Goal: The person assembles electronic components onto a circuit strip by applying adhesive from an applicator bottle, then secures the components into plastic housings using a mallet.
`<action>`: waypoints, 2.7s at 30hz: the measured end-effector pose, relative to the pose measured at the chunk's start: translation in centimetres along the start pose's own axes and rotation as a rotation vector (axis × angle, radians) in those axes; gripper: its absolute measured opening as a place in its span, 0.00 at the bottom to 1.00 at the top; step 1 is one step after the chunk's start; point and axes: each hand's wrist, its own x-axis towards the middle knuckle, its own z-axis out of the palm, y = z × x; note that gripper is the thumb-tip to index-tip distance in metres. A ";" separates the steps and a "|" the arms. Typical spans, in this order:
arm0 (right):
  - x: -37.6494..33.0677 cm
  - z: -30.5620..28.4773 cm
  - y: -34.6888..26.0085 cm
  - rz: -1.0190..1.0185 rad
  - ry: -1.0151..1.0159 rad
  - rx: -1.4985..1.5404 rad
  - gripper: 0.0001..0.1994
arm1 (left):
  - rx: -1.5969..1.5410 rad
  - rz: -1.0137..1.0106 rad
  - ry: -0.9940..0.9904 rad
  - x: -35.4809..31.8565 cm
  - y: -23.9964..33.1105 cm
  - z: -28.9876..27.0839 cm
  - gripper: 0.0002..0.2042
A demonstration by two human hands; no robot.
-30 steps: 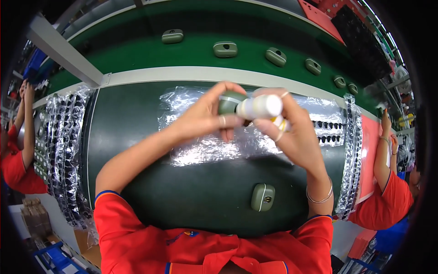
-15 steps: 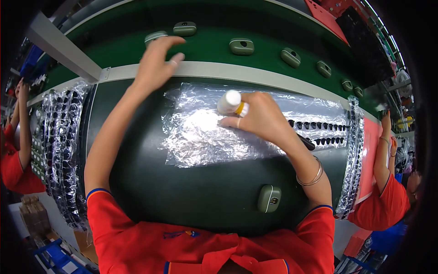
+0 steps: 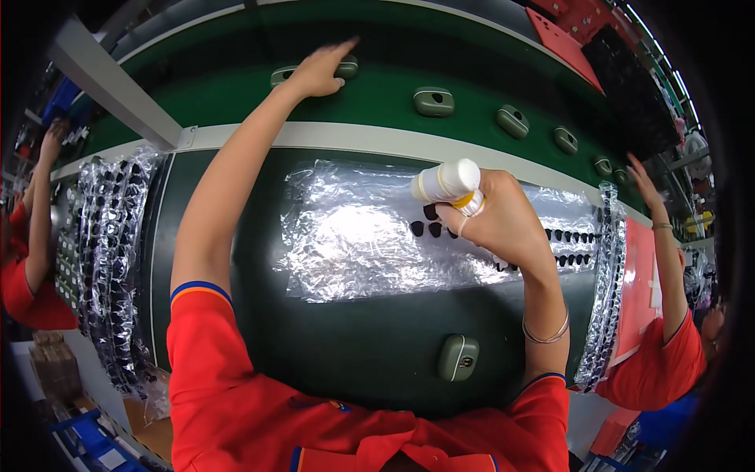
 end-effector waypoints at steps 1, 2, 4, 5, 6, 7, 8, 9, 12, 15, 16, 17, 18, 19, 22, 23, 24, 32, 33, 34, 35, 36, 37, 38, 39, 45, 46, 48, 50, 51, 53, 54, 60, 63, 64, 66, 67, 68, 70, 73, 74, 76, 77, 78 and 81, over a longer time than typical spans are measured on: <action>-0.1 -0.2 0.0 0.014 0.002 0.002 0.12 | -0.121 -0.047 -0.157 0.6 0.1 -0.2 0.34; -0.3 -0.5 0.4 0.025 0.011 0.003 0.12 | -0.126 -0.035 -0.164 0.8 1.8 -0.5 0.34; -0.6 -1.1 1.5 -0.077 0.163 0.044 0.12 | -0.229 -0.148 0.018 0.0 7.6 -1.7 0.28; -0.6 -2.0 0.3 0.110 0.118 0.137 0.12 | -0.654 -0.268 -0.081 -0.9 10.5 -3.0 0.22; -0.6 -2.3 0.3 0.127 0.154 0.175 0.12 | -0.870 -0.354 -0.053 -2.2 13.4 -3.4 0.22; -0.5 -2.5 0.3 0.138 0.187 0.211 0.11 | -0.978 -0.421 -0.049 -3.5 15.1 -3.5 0.22; -0.4 -2.7 0.4 0.121 0.227 0.199 0.12 | -1.171 -0.520 -0.127 -4.7 16.6 -3.4 0.22; -0.4 -2.9 0.1 0.151 0.222 0.231 0.13 | -1.337 -0.588 -0.223 -5.9 17.2 -2.6 0.21; -0.4 -2.3 0.7 0.035 0.292 0.198 0.13 | -1.752 -0.652 -0.386 -8.4 19.2 -2.3 0.28; -0.3 -2.0 1.0 0.018 0.274 0.131 0.13 | -1.762 -0.513 -0.425 -9.8 20.4 -2.8 0.28; -0.3 -1.6 1.7 -0.050 0.293 0.030 0.13 | -1.634 -0.370 -0.413 -10.0 20.6 -2.8 0.29; -0.1 -1.3 2.0 -0.121 0.307 -0.068 0.14 | -1.637 -0.374 -0.410 -10.1 20.8 -3.0 0.29; -0.3 -1.2 1.6 -0.046 0.260 -0.026 0.13 | -1.538 -0.346 -0.381 -10.1 20.9 -3.3 0.30; -0.4 -1.1 1.3 -0.046 0.255 -0.027 0.13 | -1.439 -0.318 -0.352 -10.0 21.1 -3.6 0.32; -0.8 -0.7 0.7 -0.123 0.199 0.033 0.13 | -1.465 -0.353 -0.410 -10.2 21.4 -4.5 0.30; -0.8 -0.7 0.6 -0.124 0.196 0.032 0.13 | -1.459 -0.366 -0.443 -10.1 21.4 -4.7 0.29; -0.8 -0.8 0.5 -0.106 0.182 0.026 0.13 | -1.460 -0.369 -0.441 -10.1 21.3 -4.9 0.29; -0.9 -0.5 0.3 -0.027 0.194 -0.020 0.17 | -1.492 -0.335 -0.441 -9.8 20.6 -5.0 0.20; -0.8 -0.4 0.0 -0.094 0.276 0.104 0.18 | -1.490 -0.335 -0.441 -9.7 20.5 -5.1 0.20; -0.8 -0.4 -0.3 -0.161 0.357 0.227 0.18 | -1.487 -0.345 -0.434 -9.6 20.3 -5.2 0.20; -1.0 -0.5 -0.6 -0.163 0.354 0.228 0.18 | -1.485 -0.357 -0.422 -9.5 20.1 -5.3 0.21; -1.2 -0.7 -0.8 -0.293 0.373 0.205 0.19 | -1.477 -0.357 -0.422 -9.3 20.1 -5.6 0.21; -1.3 -0.8 -1.0 -0.423 0.391 0.182 0.19 | -1.477 -0.358 -0.418 -9.2 19.9 -5.7 0.21; -1.1 -0.5 -0.5 -0.435 0.350 0.163 0.18 | -1.523 -0.323 -0.397 -9.2 19.7 -5.7 0.21; -1.4 -0.6 -0.8 -0.235 0.173 -0.027 0.16 | -1.569 -0.287 -0.375 -9.1 19.6 -5.7 0.21; -0.9 -1.7 -0.2 -0.212 0.225 0.212 0.15 | -1.551 -0.292 -0.454 -8.2 18.8 -5.1 0.22; -1.0 -2.1 0.1 -0.185 0.255 0.202 0.15 | -1.441 -0.299 -0.405 -7.8 18.5 -4.9 0.23; -1.3 -2.7 0.2 -0.083 0.275 0.119 0.15 | -1.140 -0.296 -0.297 -6.8 17.4 -4.0 0.25; -1.2 -1.7 1.4 -0.034 0.200 0.066 0.14 | -0.767 -0.294 -0.167 -5.3 15.0 -2.6 0.27; -1.1 -1.1 2.3 0.012 0.130 0.011 0.14 | -0.581 -0.259 -0.067 -4.4 13.8 -1.4 0.28; -1.0 0.8 2.4 0.047 0.070 -0.065 0.14 | -0.310 -0.309 -0.031 -3.0 12.6 -0.3 0.30; -0.9 1.7 2.7 0.033 0.053 -0.118 0.15 | -0.217 -0.276 0.020 -2.6 11.8 0.2 0.32; 0.7 3.4 3.3 0.032 -0.071 -0.244 0.16 | 0.040 0.055 0.354 -5.6 13.7 -3.0 0.22; 0.7 1.0 5.2 -0.095 -0.064 -0.045 0.13 | -0.223 0.182 0.364 -8.3 19.3 -5.5 0.18; 0.3 0.0 3.8 -0.015 -0.059 0.009 0.12 | -0.288 0.372 0.330 -9.3 20.7 -6.5 0.20; -0.2 -1.1 3.8 0.119 0.002 0.008 0.13 | -0.459 0.622 -0.011 -11.2 23.6 -6.4 0.21; -0.1 -1.4 3.1 0.117 0.014 0.029 0.13 | -0.528 0.658 -0.298 -12.3 25.2 -6.9 0.21; 0.1 -1.3 3.1 0.094 0.005 0.029 0.13 | -0.598 0.719 -0.468 -12.9 26.6 -6.6 0.20; -0.3 -1.4 3.9 0.029 0.054 0.004 0.15 | -0.606 0.928 -0.528 -14.2 28.9 -4.3 0.19; -1.1 -1.9 3.2 0.067 0.067 0.035 0.15 | -0.498 1.066 -0.480 -16.6 30.1 -1.6 0.19; -1.3 -1.8 3.1 -0.007 0.137 0.015 0.15 | -0.492 1.083 -0.560 -16.3 30.2 -1.9 0.20; -1.9 -2.9 2.3 0.140 0.113 0.064 0.15 | -0.597 0.839 -0.670 -15.3 29.2 -3.0 0.21; -2.4 -3.6 1.9 0.231 0.142 0.078 0.15 | -0.724 0.613 -0.780 -14.3 28.8 -3.9 0.22; -2.5 -4.0 2.0 0.224 0.163 0.085 0.15 | -0.730 0.388 -0.716 -13.7 28.2 -4.7 0.26; -2.4 -4.5 2.5 0.118 0.289 0.136 0.15 | -1.241 -0.323 -0.505 -11.9 24.9 -4.2 0.17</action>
